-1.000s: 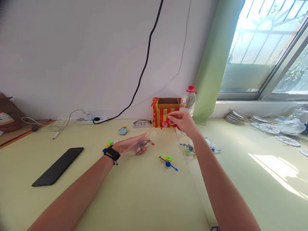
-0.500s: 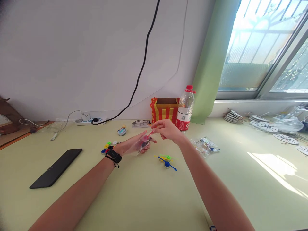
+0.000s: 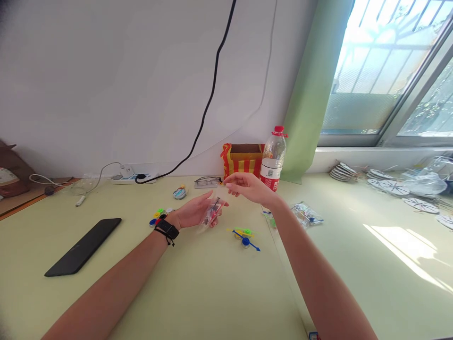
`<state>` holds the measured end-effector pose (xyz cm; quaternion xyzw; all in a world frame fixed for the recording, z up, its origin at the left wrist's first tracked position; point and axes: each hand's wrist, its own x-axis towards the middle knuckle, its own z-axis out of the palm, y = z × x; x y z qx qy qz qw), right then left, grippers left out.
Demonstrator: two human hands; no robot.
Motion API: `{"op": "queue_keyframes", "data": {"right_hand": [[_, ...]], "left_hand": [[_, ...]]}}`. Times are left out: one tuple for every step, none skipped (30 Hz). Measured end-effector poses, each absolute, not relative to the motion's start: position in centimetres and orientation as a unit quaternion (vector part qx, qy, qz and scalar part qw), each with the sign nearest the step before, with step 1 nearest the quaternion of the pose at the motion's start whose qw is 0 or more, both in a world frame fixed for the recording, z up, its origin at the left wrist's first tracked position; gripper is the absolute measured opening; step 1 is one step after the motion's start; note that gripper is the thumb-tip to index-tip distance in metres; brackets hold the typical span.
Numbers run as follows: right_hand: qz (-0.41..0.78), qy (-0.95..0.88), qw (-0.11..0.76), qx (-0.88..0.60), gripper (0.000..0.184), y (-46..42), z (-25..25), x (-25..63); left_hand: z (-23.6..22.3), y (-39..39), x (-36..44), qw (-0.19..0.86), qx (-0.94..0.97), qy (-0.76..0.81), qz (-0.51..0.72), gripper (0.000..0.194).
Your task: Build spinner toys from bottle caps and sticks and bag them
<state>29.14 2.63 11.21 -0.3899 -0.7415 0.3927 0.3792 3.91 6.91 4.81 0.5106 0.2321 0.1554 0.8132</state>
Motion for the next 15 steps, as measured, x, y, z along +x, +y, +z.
{"op": "queue_keyframes", "data": {"right_hand": [[0.383, -0.740, 0.387, -0.395, 0.034, 2.9, 11.0, 29.2], [0.367, -0.737, 0.390, -0.412, 0.034, 3.2, 10.7, 29.4], [0.342, -0.733, 0.387, -0.442, 0.033, 3.6, 10.3, 29.7], [0.309, -0.729, 0.371, -0.484, 0.032, 3.9, 10.0, 30.1], [0.272, -0.726, 0.340, -0.533, 0.029, 4.1, 9.6, 30.5], [0.241, -0.727, 0.291, -0.574, 0.025, 4.2, 9.3, 31.0], [0.232, -0.733, 0.228, -0.598, 0.021, 4.2, 9.0, 31.4], [0.239, -0.740, 0.175, -0.604, 0.015, 4.1, 8.8, 31.6], [0.255, -0.753, 0.121, -0.595, 0.011, 4.0, 8.6, 31.7], [0.277, -0.767, 0.072, -0.574, 0.011, 3.8, 8.6, 31.6], [0.297, -0.782, 0.033, -0.547, 0.014, 3.6, 8.5, 31.3], [0.312, -0.796, 0.001, -0.519, 0.019, 3.5, 8.5, 30.9], [0.323, -0.806, -0.024, -0.496, 0.025, 3.4, 8.5, 30.3], [0.328, -0.812, -0.041, -0.481, 0.031, 3.4, 8.4, 29.6], [0.327, -0.815, -0.057, -0.474, 0.036, 3.4, 8.3, 28.9]], "left_hand": [[4.7, 7.0, 3.7, 0.823, 0.502, 0.222, 0.149, 0.056], [4.7, 7.1, 3.5, 0.829, 0.496, 0.215, 0.142, 0.049], [4.6, 7.2, 3.2, 0.832, 0.495, 0.210, 0.137, 0.041], [4.5, 7.3, 2.9, 0.832, 0.496, 0.208, 0.136, 0.033], [4.4, 7.5, 2.6, 0.828, 0.501, 0.209, 0.139, 0.028], [4.4, 7.7, 2.2, 0.822, 0.508, 0.210, 0.147, 0.028], [4.3, 7.9, 1.9, 0.813, 0.517, 0.215, 0.159, 0.031], [4.3, 8.1, 1.6, 0.801, 0.528, 0.224, 0.175, 0.035], [4.3, 8.3, 1.3, 0.787, 0.537, 0.234, 0.194, 0.039], [4.4, 8.5, 1.1, 0.771, 0.545, 0.246, 0.218, 0.043], [4.4, 8.6, 0.9, 0.754, 0.551, 0.258, 0.246, 0.047], [4.4, 8.8, 0.8, 0.737, 0.555, 0.271, 0.275, 0.049], [4.5, 9.0, 0.7, 0.720, 0.558, 0.284, 0.300, 0.049], [4.5, 9.1, 0.7, 0.703, 0.563, 0.297, 0.317, 0.049], [4.4, 9.3, 0.7, 0.686, 0.572, 0.313, 0.323, 0.049]]}}
